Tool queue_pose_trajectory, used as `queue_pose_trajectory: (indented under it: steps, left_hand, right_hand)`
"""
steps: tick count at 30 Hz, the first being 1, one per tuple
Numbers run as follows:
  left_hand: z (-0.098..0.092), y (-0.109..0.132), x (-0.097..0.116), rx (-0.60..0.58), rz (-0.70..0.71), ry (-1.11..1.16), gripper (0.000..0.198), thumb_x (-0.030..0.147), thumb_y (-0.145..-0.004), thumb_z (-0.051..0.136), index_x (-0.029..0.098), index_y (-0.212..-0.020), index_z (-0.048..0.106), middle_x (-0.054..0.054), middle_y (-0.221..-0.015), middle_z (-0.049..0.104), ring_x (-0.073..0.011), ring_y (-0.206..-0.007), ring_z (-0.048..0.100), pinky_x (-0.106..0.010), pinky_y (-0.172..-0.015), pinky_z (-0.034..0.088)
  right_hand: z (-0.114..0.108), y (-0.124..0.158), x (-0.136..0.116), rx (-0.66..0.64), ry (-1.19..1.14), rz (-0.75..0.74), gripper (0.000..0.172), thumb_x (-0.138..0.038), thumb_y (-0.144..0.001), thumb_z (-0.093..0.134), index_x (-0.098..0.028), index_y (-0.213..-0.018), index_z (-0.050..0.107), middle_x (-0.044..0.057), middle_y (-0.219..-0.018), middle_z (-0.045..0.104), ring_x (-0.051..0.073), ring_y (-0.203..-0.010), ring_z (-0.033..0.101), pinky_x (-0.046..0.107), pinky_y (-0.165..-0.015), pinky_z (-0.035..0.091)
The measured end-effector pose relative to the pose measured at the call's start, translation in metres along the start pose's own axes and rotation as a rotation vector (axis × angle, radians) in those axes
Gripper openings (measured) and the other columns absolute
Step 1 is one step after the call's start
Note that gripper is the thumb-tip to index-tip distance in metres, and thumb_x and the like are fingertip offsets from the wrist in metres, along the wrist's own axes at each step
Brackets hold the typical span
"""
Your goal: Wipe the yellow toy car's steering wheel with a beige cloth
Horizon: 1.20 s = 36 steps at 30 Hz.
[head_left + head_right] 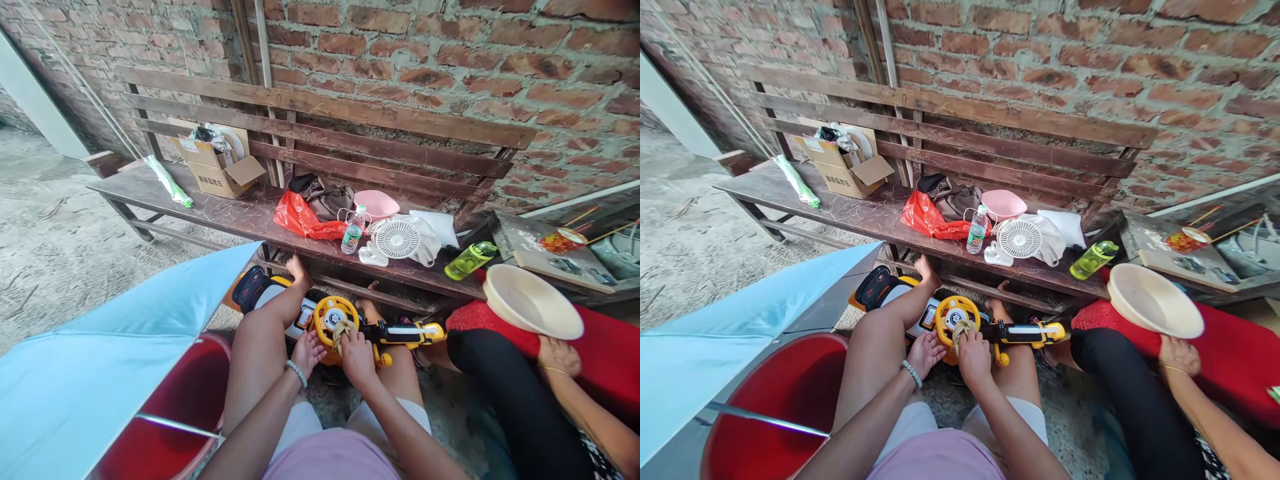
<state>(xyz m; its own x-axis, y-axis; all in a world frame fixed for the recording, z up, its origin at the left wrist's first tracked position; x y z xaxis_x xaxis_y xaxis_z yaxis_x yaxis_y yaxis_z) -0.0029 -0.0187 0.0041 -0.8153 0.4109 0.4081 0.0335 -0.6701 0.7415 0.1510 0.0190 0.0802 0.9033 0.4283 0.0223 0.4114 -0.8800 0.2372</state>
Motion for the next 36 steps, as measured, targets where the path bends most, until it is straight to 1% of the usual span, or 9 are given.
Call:
queue_pose_trajectory:
  steps: [5, 8, 13, 15, 17, 21, 25, 30, 36]
  left_hand:
    - [0.001, 0.003, 0.001, -0.01, 0.0, 0.005, 0.046, 0.045, -0.112, 0.034, 0.018, -0.139, 0.06, -0.011, -0.115, 0.076, -0.0192, -0.078, 0.07, -0.031, -0.073, 0.054]
    - [0.002, 0.004, 0.001, 0.0, -0.007, 0.022, 0.045, 0.044, -0.112, 0.034, 0.019, -0.138, 0.061, -0.01, -0.11, 0.076, -0.019, -0.075, 0.069, -0.03, -0.07, 0.053]
    - [0.003, 0.005, 0.001, 0.005, -0.03, 0.047, 0.044, 0.044, -0.112, 0.035, 0.019, -0.137, 0.061, -0.008, -0.102, 0.076, -0.0195, -0.074, 0.071, -0.03, -0.069, 0.054]
    - [0.003, 0.003, 0.001, 0.005, -0.032, 0.054, 0.044, 0.045, -0.112, 0.035, 0.018, -0.136, 0.061, -0.009, -0.102, 0.076, -0.0188, -0.072, 0.071, -0.03, -0.069, 0.054]
    - [0.002, 0.001, 0.001, 0.005, -0.031, 0.063, 0.045, 0.046, -0.112, 0.035, 0.018, -0.135, 0.061, -0.009, -0.102, 0.076, -0.0182, -0.071, 0.07, -0.03, -0.068, 0.054]
    - [-0.002, -0.003, -0.002, 0.012, -0.053, 0.085, 0.047, 0.047, -0.112, 0.036, 0.018, -0.137, 0.063, -0.01, -0.098, 0.075, -0.0213, -0.076, 0.071, -0.032, -0.072, 0.055]
    - [0.002, -0.003, -0.005, -0.015, -0.059, 0.111, 0.051, 0.046, -0.113, 0.034, 0.019, -0.148, 0.059, -0.013, -0.112, 0.078, -0.027, -0.098, 0.076, -0.04, -0.089, 0.059]
    - [0.011, 0.001, -0.003, -0.075, -0.01, 0.179, 0.054, 0.042, -0.113, 0.03, 0.019, -0.157, 0.052, -0.015, -0.133, 0.076, -0.0278, -0.117, 0.075, -0.042, -0.101, 0.057]
    - [0.004, 0.001, -0.002, -0.019, -0.059, 0.074, 0.046, 0.044, -0.112, 0.035, 0.017, -0.141, 0.059, -0.014, -0.116, 0.079, -0.0234, -0.089, 0.077, -0.032, -0.073, 0.056]
  right_hand:
    - [-0.005, 0.0, -0.01, -0.062, -0.131, -0.132, 0.035, -0.013, -0.101, 0.051, -0.02, -0.128, 0.073, 0.016, -0.133, 0.069, 0.03, -0.119, 0.064, 0.039, -0.093, 0.05]
    - [-0.016, -0.019, -0.006, -0.099, -0.304, -0.186, 0.041, -0.014, -0.094, 0.062, -0.022, -0.134, 0.072, 0.013, -0.132, 0.069, 0.027, -0.121, 0.064, 0.035, -0.099, 0.049]
    - [-0.048, -0.08, 0.012, 0.119, -0.351, 0.033, 0.051, -0.016, -0.099, 0.054, -0.024, -0.147, 0.066, 0.014, -0.154, 0.06, 0.029, -0.131, 0.059, 0.037, -0.106, 0.047]
    - [-0.053, -0.099, 0.008, 0.089, -0.285, 0.096, 0.051, -0.017, -0.1, 0.052, -0.027, -0.148, 0.066, 0.013, -0.164, 0.053, 0.031, -0.137, 0.055, 0.04, -0.106, 0.048]
    - [-0.05, -0.108, -0.005, 0.013, -0.216, 0.048, 0.051, -0.019, -0.101, 0.053, -0.026, -0.15, 0.065, 0.013, -0.168, 0.05, 0.033, -0.144, 0.051, 0.044, -0.11, 0.046]
    - [-0.035, -0.089, -0.042, -0.021, -0.124, -0.22, 0.051, -0.021, -0.105, 0.047, -0.022, -0.154, 0.062, 0.015, -0.17, 0.048, 0.035, -0.154, 0.043, 0.052, -0.119, 0.04]
    - [-0.018, -0.048, -0.058, -0.011, -0.12, -0.384, 0.046, -0.022, -0.106, 0.047, -0.019, -0.147, 0.067, 0.014, -0.169, 0.05, 0.036, -0.148, 0.048, 0.053, -0.114, 0.046]
    - [0.007, -0.007, -0.038, -0.008, -0.143, -0.399, 0.043, -0.018, -0.107, 0.047, -0.024, -0.142, 0.071, 0.011, -0.165, 0.057, 0.033, -0.143, 0.055, 0.047, -0.111, 0.049]
    - [0.029, 0.022, 0.003, -0.102, -0.237, -0.285, 0.06, -0.008, -0.097, 0.051, -0.026, -0.152, 0.065, 0.008, -0.171, 0.051, 0.029, -0.156, 0.044, 0.044, -0.117, 0.044]
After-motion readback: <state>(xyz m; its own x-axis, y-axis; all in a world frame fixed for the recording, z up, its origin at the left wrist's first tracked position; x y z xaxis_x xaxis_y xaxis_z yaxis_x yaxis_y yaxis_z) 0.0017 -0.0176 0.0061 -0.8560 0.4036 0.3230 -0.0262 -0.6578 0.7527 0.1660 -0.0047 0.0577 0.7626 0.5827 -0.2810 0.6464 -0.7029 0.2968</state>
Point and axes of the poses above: each hand's wrist, its own y-axis away from the middle knuckle, its own z-axis out of the palm, x = y × z, the point moved 3 cm from there along -y, towards the middle knuckle
